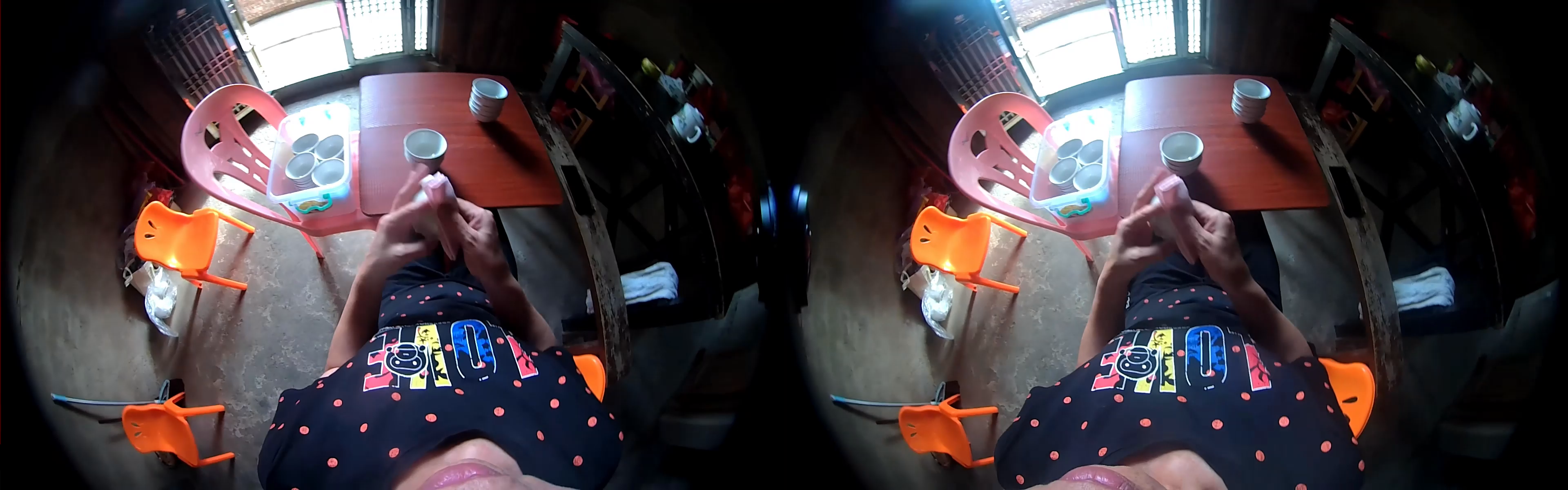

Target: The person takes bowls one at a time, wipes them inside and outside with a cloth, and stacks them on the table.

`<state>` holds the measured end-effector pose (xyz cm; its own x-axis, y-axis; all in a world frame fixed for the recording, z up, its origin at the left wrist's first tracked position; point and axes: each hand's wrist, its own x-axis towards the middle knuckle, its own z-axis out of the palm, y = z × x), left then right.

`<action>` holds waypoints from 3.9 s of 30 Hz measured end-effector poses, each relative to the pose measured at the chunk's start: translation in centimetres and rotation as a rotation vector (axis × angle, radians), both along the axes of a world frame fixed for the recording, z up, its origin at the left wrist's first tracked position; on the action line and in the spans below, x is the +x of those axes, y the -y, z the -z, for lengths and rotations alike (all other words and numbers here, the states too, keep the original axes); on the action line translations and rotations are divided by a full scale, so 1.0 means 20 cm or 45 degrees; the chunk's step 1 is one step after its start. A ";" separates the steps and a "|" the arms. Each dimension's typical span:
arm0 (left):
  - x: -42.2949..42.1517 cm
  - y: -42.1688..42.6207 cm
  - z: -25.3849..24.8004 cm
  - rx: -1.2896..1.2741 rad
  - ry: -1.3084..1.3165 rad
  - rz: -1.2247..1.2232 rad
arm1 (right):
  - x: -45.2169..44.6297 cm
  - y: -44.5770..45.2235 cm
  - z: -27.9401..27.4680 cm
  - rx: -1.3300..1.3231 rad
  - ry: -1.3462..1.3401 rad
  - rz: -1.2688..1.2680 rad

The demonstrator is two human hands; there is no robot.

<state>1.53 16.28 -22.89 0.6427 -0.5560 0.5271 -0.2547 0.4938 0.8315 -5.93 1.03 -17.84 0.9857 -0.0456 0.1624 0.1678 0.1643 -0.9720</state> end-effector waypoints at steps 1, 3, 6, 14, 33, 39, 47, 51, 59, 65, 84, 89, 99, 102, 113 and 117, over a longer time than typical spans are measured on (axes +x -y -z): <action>-0.03 0.03 -0.02 -0.118 -0.174 0.001 | 0.01 -0.01 0.02 0.009 0.038 0.028; -0.03 0.05 -0.01 -0.367 -0.704 -0.025 | -0.02 -0.03 0.01 -0.036 0.126 0.112; 0.04 0.00 0.12 -0.385 -0.998 0.283 | -0.04 -0.07 0.01 -0.166 0.255 0.103; 0.00 0.02 0.04 -0.023 -0.134 0.037 | 0.09 0.01 0.16 0.032 0.173 0.048; 0.01 -0.06 0.00 -0.157 -0.666 0.324 | 0.04 0.19 -0.14 0.567 -0.374 -0.325; -0.07 0.00 0.00 -0.372 -0.883 0.526 | 0.16 0.21 0.08 1.232 -0.298 -0.499; -0.07 0.02 -0.04 -0.411 -0.719 0.147 | 0.02 0.32 0.05 0.000 0.401 -0.020; 0.00 0.05 0.25 -0.245 -0.242 -0.340 | -0.03 -0.04 -0.03 -1.486 0.797 0.314; -0.11 0.04 -0.02 0.094 -0.385 0.073 | 0.46 0.29 0.17 -0.763 0.855 -0.345; -0.07 0.02 0.13 0.089 -0.335 -0.163 | 0.19 0.04 -0.10 -1.530 0.921 0.064; -0.12 0.04 -0.03 -0.129 -0.703 0.342 | 0.32 0.22 -0.05 -0.367 0.295 -0.549; -0.06 0.08 0.09 -0.148 -0.653 0.136 | 0.25 0.02 0.18 0.535 0.421 -0.073; -0.02 0.00 0.10 -0.709 -1.267 0.495 | 0.28 0.13 0.08 -0.623 0.657 -0.018; -0.01 0.02 0.10 -1.122 -1.464 0.726 | 0.21 0.01 0.05 -0.724 0.942 0.391; -0.07 0.09 0.07 -0.437 -0.865 -0.046 | 0.26 0.01 0.11 -1.293 0.587 0.394; -0.04 0.07 0.06 -0.574 -0.842 0.015 | 0.19 -0.05 0.17 -1.270 0.596 0.418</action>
<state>0.76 14.92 -24.07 0.8959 -0.3890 0.2144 0.2288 0.8180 0.5278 -2.05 2.00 -21.22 0.7836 0.0657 0.6177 0.4391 -0.7620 -0.4760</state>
